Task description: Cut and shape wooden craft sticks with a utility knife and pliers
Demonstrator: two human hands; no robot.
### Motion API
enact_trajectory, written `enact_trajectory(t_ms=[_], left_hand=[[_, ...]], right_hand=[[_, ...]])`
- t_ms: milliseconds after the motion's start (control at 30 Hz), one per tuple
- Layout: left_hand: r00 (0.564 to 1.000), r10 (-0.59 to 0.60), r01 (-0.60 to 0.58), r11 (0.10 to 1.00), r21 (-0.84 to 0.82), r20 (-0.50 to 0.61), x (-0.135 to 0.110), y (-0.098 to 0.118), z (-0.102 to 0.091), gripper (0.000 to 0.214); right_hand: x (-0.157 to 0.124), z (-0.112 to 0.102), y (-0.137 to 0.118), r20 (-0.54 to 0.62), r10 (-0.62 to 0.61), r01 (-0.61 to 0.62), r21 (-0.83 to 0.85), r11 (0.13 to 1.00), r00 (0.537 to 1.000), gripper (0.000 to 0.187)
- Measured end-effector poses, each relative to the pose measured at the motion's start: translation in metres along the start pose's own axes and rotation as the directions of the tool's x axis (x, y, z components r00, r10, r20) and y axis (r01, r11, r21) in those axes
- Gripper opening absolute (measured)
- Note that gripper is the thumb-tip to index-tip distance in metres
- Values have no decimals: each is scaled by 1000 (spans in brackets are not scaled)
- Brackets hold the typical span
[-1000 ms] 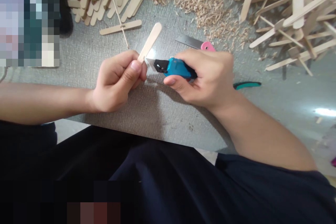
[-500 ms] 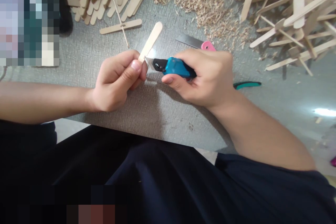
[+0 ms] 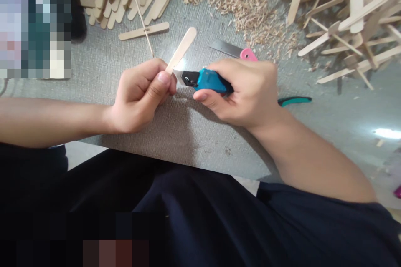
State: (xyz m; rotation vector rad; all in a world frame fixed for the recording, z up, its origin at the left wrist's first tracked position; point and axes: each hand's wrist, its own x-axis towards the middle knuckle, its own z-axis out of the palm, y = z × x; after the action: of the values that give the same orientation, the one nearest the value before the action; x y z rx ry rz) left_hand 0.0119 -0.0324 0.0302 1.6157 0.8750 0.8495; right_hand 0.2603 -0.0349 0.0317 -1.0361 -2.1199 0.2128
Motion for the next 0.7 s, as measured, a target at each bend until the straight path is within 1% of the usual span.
enact_trajectory(t_ms=[67, 133, 200, 267, 333, 433, 567, 633, 700], left_hand=[[1000, -11, 11, 1000, -14, 4, 0, 0, 0, 61], [999, -35, 36, 999, -26, 6, -1, 0, -1, 60], [998, -59, 59, 998, -29, 7, -2, -1, -2, 59], [998, -63, 64, 997, -41, 5, -2, -1, -3, 59], [998, -67, 67, 994, -91, -1, -1, 0, -3, 59], [996, -89, 87, 972, -219, -3, 0, 2, -2, 55], [997, -73, 69, 917, -392, 6, 3, 0, 2, 53], [998, -67, 69, 907, -416, 19, 4, -4, 3, 53], [997, -57, 71, 913, -402, 47, 5, -9, 3, 55]], right_hand=[[0, -1, -2, -5, 27, -27, -24, 999, 1000, 70], [-1, -3, -5, 59, 105, -101, -72, 992, 993, 72], [-2, -4, -6, 100, 156, -146, -107, 984, 983, 75], [-3, -6, -7, 111, 166, -153, -113, 982, 980, 77], [-4, -7, -6, 118, 178, -164, -125, 979, 977, 79], [-4, -10, -6, 168, 228, -200, -167, 965, 959, 78], [-4, -13, -7, 186, 230, -200, -169, 965, 955, 77], [-5, -13, -7, 195, 230, -198, -166, 966, 954, 79], [-5, -13, -7, 207, 234, -202, -164, 966, 950, 81]])
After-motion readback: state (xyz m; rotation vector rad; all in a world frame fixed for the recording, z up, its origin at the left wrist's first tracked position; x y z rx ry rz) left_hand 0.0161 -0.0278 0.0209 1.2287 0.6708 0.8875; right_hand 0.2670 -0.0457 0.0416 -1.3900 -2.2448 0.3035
